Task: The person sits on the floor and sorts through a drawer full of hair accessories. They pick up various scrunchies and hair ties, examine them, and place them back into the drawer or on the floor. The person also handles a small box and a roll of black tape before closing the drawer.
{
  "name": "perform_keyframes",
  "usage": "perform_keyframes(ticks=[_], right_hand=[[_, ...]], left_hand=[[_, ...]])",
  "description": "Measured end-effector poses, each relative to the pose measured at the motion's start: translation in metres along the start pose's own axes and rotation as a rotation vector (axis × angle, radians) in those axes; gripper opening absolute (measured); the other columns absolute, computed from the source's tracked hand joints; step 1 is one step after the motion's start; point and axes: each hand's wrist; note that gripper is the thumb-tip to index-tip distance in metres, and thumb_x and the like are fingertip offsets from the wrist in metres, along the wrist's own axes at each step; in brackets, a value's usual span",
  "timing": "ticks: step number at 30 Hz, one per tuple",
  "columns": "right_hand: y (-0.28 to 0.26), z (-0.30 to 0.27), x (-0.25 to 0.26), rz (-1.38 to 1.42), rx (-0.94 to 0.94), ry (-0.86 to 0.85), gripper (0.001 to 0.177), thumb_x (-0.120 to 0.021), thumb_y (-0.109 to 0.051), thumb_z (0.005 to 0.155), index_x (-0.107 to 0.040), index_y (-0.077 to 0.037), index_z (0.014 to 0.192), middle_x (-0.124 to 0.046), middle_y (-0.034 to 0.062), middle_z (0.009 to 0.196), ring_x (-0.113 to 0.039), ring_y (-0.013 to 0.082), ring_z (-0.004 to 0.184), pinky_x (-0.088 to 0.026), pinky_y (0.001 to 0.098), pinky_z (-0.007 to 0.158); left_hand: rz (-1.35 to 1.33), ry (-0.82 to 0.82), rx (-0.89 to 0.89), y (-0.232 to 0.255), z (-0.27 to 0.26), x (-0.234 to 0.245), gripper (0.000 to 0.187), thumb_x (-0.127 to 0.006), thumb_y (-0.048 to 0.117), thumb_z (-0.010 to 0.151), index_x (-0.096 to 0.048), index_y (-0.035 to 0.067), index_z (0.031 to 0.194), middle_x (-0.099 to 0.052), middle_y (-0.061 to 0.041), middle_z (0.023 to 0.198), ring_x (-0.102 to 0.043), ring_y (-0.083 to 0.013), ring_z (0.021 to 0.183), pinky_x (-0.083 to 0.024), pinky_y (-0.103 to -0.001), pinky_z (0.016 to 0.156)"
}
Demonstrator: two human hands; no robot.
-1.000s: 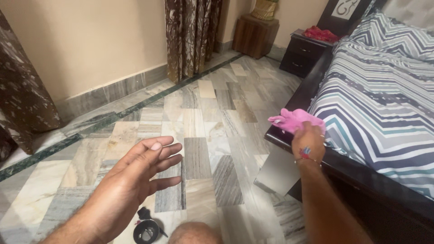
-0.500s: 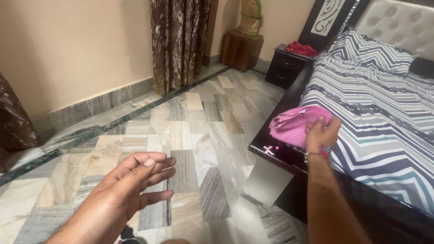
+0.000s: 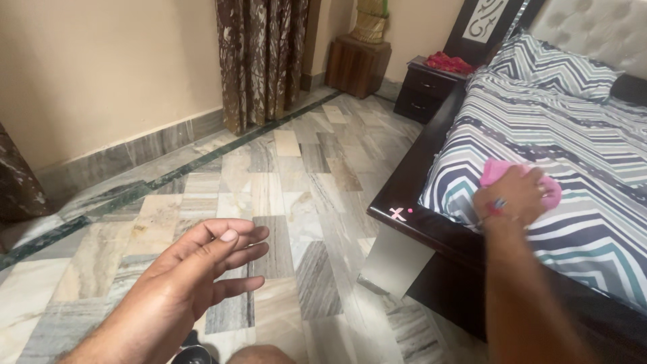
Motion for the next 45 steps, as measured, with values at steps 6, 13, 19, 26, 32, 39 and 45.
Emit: perform_keyframes(ticks=[6, 13, 19, 26, 32, 39, 45], right_hand=[[-0.034, -0.068, -0.055, 0.440, 0.367, -0.048, 0.034, -0.062, -0.023, 0.094, -0.070, -0.005, 0.121, -0.060, 0.0249, 0.129, -0.064, 0.0441, 0.111, -0.052, 0.0504, 0.096], [-0.045, -0.071, -0.121, 0.464, 0.349, -0.215, 0.032, -0.064, -0.035, 0.096, -0.074, -0.017, 0.120, -0.066, 0.0180, 0.125, -0.063, 0.0403, 0.115, -0.050, 0.0485, 0.101], [-0.057, -0.070, -0.110, 0.362, 0.230, -0.301, 0.036, -0.061, -0.045, 0.099, -0.069, -0.018, 0.121, -0.063, 0.0150, 0.128, -0.065, 0.0388, 0.112, -0.051, 0.0500, 0.096], [-0.070, -0.059, -0.124, 0.255, 0.252, -0.295, 0.033, -0.061, -0.043, 0.100, -0.070, -0.018, 0.120, -0.066, 0.0170, 0.124, -0.067, 0.0389, 0.112, -0.054, 0.0505, 0.094], [-0.057, -0.042, -0.167, 0.694, 0.227, -0.179, 0.024, -0.060, -0.024, 0.105, -0.063, 0.000, 0.109, -0.070, 0.0202, 0.105, -0.072, 0.0361, 0.095, -0.058, 0.0468, 0.079], [-0.052, -0.040, -0.168, 1.096, 0.044, -0.464, 0.019, -0.049, -0.004, 0.100, -0.049, -0.001, 0.118, -0.062, 0.0243, 0.090, -0.067, 0.0401, 0.069, -0.052, 0.0438, 0.053], [-0.066, -0.058, -0.123, 0.640, 0.273, -0.450, 0.044, -0.063, -0.035, 0.099, -0.053, -0.005, 0.129, -0.071, 0.0259, 0.108, -0.068, 0.0394, 0.107, -0.050, 0.0461, 0.097]], left_hand=[[0.077, 0.047, 0.047, 0.010, -0.010, -0.003, 0.037, -0.054, 0.031, 0.106, -0.061, 0.005, 0.131, -0.060, -0.017, 0.140, -0.054, -0.0298, 0.135, -0.047, -0.052, 0.103], [0.081, 0.049, 0.022, 0.019, -0.017, 0.003, 0.037, -0.050, 0.034, 0.108, -0.059, 0.007, 0.131, -0.059, -0.015, 0.142, -0.052, -0.0306, 0.137, -0.046, -0.052, 0.104], [0.051, 0.048, 0.016, 0.015, -0.015, 0.007, 0.036, -0.051, 0.033, 0.107, -0.060, 0.006, 0.130, -0.057, -0.016, 0.144, -0.050, -0.0311, 0.138, -0.045, -0.052, 0.105], [0.020, 0.026, 0.026, 0.014, -0.009, 0.011, 0.038, -0.052, 0.033, 0.107, -0.061, 0.006, 0.131, -0.055, -0.016, 0.146, -0.048, -0.0315, 0.139, -0.045, -0.051, 0.105], [0.005, 0.040, 0.014, 0.010, -0.008, 0.017, 0.034, -0.053, 0.032, 0.107, -0.059, 0.007, 0.130, -0.056, -0.018, 0.147, -0.048, -0.0328, 0.140, -0.045, -0.053, 0.106], [-0.017, 0.036, 0.044, 0.009, -0.004, 0.013, 0.036, -0.049, 0.032, 0.108, -0.059, 0.007, 0.132, -0.055, -0.018, 0.147, -0.048, -0.0325, 0.139, -0.044, -0.053, 0.106], [0.044, 0.013, 0.020, 0.014, 0.008, -0.002, 0.054, -0.045, 0.043, 0.108, -0.053, 0.006, 0.146, -0.047, -0.019, 0.156, -0.039, -0.0330, 0.145, -0.038, -0.052, 0.112]])
Point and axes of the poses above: each hand's wrist, its own z-axis towards the middle knuckle, its own x-axis out of the back of the hand, y = z × x
